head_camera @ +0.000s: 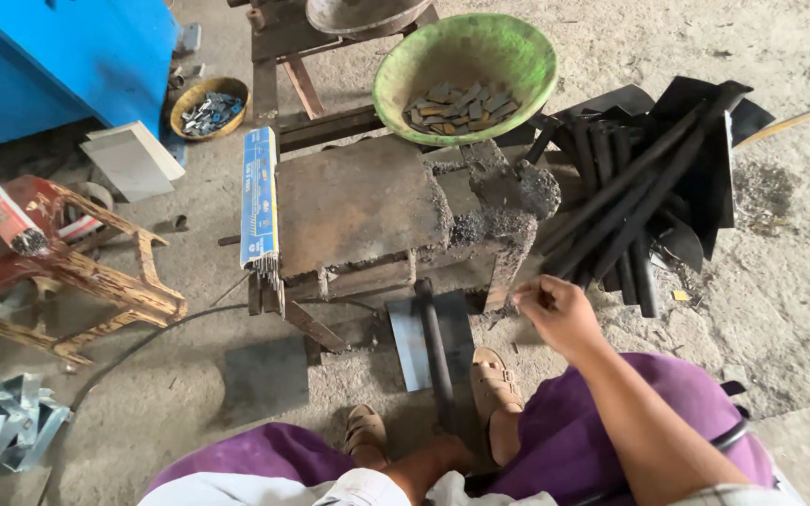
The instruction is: The person welds a metal pipe to a square metal plate using a welding rod and clamp, then uses the clamp to weld a smaller metal piece inside a cylindrical metal housing.
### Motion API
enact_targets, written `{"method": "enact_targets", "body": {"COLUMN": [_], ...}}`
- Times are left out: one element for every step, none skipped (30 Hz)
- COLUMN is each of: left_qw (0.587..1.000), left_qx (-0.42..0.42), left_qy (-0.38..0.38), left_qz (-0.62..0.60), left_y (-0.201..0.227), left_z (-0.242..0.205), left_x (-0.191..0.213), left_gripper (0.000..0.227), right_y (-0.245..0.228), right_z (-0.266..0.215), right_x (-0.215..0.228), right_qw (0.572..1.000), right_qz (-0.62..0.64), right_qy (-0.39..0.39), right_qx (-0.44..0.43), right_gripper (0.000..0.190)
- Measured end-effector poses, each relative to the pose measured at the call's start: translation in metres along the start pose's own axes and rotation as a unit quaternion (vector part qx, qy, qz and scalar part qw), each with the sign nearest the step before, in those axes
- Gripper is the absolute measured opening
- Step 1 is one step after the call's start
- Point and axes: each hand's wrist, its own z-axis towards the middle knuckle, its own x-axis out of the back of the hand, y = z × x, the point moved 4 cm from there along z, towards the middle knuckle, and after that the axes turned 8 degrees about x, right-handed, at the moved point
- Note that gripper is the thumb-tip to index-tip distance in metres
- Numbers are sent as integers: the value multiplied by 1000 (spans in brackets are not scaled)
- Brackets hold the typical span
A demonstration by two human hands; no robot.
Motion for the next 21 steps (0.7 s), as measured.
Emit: {"method": "enact_targets", "body": {"left_qw": [1000, 1000, 1000, 1000, 1000, 1000, 1000, 1000, 1000, 999, 999, 999, 999, 999, 998, 998, 998, 998, 997, 997, 996], "left_qx": [5, 9, 12, 14, 15, 19, 21, 24, 26, 30, 31, 32, 34, 37, 39, 42, 44, 46, 47, 47, 47], "left_qy": [4, 7, 11, 9, 11, 9, 8, 7, 5, 4, 5, 5, 4, 6, 6, 3, 2, 2, 3, 5, 10], "left_qz": [-2, -5, -9, -7, -10, -9, -10, -12, -15, -20, -26, -28, -32, -37, -40, -44, -46, -53, -56, -66, -75], "left_y": [-1, -1, 0, 0, 1, 0, -2, -4, -5, -7, -8, -9, -10, -12, -13, -14, -16, -17, -17, -16, -15], "left_z": [0, 0, 0, 1, 2, 4, 6, 8, 10, 11, 13, 14, 16, 17, 19, 20, 21, 20, 20, 19, 16], "left_x": [1, 2, 3, 3, 3, 3, 4, 3, 1, 0, 0, 1, 2, 1, 1, -3, -4, -8, -9, -9, -7], "left_gripper": [59, 58, 58, 58, 57, 57, 57, 57, 57, 57, 57, 57, 57, 57, 57, 58, 58, 58, 59, 59, 60], "right_y": [3, 5, 6, 4, 2, 3, 4, 3, 2, 3, 4, 2, -2, -6, -5, -3, 0, 1, 3, 5, 6], "right_z": [7, 13, 14, 15, 17, 17, 18, 19, 21, 24, 25, 26, 28, 28, 28, 28, 28, 28, 28, 29, 29], "right_x": [3, 4, 4, 6, 6, 6, 6, 4, 4, 5, 5, 3, 4, 4, 4, 4, 4, 2, -1, -3, -5], "right_qw": [998, 994, 994, 997, 997, 997, 995, 993, 994, 994, 994, 993, 994, 994, 994, 994, 993, 993, 993, 992, 991], "right_qz": [-52, -104, -101, -81, -61, -61, -77, -93, -94, -101, -108, -109, -105, -101, -101, -107, -112, -115, -120, -126, -129], "right_qy": [-11, -22, -22, -13, -4, -5, -12, -21, -24, -27, -31, -34, -22, -8, -10, -9, -9, -12, -18, -23, -27], "right_qx": [-19, -38, -38, 9, 56, 54, 59, 63, 60, 22, -16, -17, 18, 52, 48, 33, 19, 15, 10, 8, 6], "right_gripper": [16, 16, 16, 15, 15, 15, 15, 15, 15, 16, 17, 17, 17, 18, 18, 19, 20, 20, 20, 20, 20]}}
